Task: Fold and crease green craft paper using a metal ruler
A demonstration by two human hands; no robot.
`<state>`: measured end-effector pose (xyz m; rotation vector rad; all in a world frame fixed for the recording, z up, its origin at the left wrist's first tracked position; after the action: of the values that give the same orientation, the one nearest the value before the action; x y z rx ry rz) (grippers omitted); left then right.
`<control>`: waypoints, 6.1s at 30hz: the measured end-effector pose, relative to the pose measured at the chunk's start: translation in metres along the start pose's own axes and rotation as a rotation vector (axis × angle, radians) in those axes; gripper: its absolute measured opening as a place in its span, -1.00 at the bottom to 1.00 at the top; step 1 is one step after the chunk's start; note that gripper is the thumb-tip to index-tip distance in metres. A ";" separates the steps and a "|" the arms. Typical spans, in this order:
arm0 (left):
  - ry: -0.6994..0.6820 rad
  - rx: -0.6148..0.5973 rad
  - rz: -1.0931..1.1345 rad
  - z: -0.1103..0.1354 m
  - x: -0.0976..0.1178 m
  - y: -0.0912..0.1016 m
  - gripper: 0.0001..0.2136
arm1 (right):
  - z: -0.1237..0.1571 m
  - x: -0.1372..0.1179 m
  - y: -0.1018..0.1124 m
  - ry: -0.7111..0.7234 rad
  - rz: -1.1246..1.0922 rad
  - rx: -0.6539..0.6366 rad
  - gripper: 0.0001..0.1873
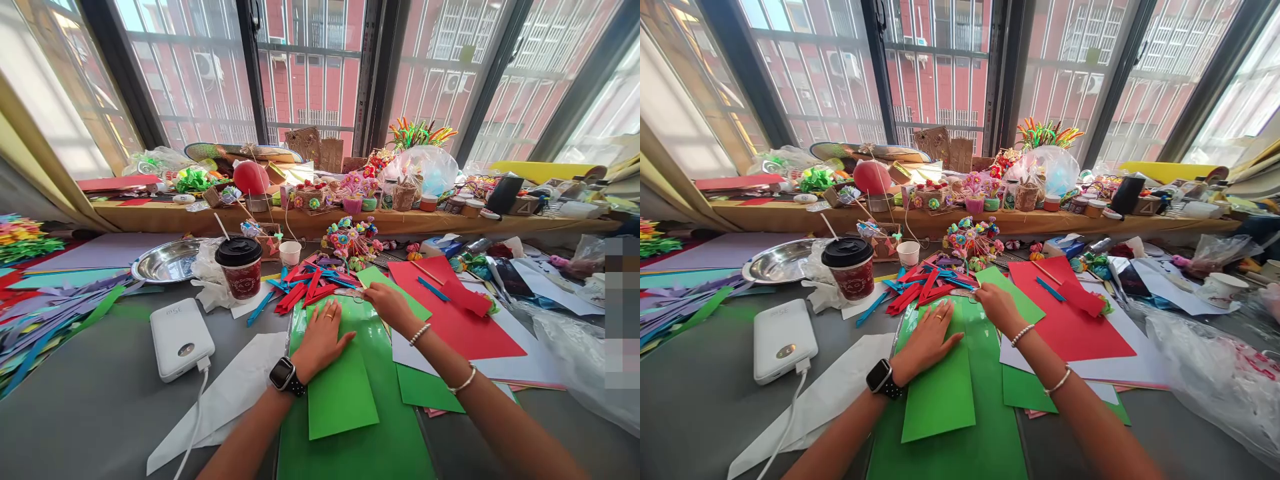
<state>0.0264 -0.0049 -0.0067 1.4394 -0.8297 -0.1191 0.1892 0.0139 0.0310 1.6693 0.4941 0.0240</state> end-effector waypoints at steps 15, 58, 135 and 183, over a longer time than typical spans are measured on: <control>0.030 -0.062 -0.327 0.002 -0.006 -0.014 -0.39 | -0.014 -0.011 -0.051 0.097 0.277 -0.113 -0.73; 0.060 -0.031 -0.390 0.000 -0.009 -0.017 -0.58 | 0.035 -0.025 -0.050 0.265 0.473 -0.148 -0.82; 0.027 -0.071 -0.400 0.004 -0.006 -0.015 -0.55 | 0.017 -0.018 -0.024 0.041 0.291 -0.006 -0.75; 0.020 -0.116 -0.611 -0.001 0.008 -0.016 -0.52 | 0.071 -0.037 -0.048 0.389 0.536 -0.045 -0.81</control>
<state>0.0395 -0.0110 -0.0175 1.5397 -0.3370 -0.6034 0.1618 -0.0613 -0.0165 1.7152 0.3153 0.7571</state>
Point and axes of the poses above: each hand's wrist, its own z-axis away from the middle knuckle, its own y-axis out of the back of the hand, x = y × z, the point moved 3 cm from there along -z, towards the middle knuckle, and after that the axes turned 10 degrees about -x, right-handed, at the moved point
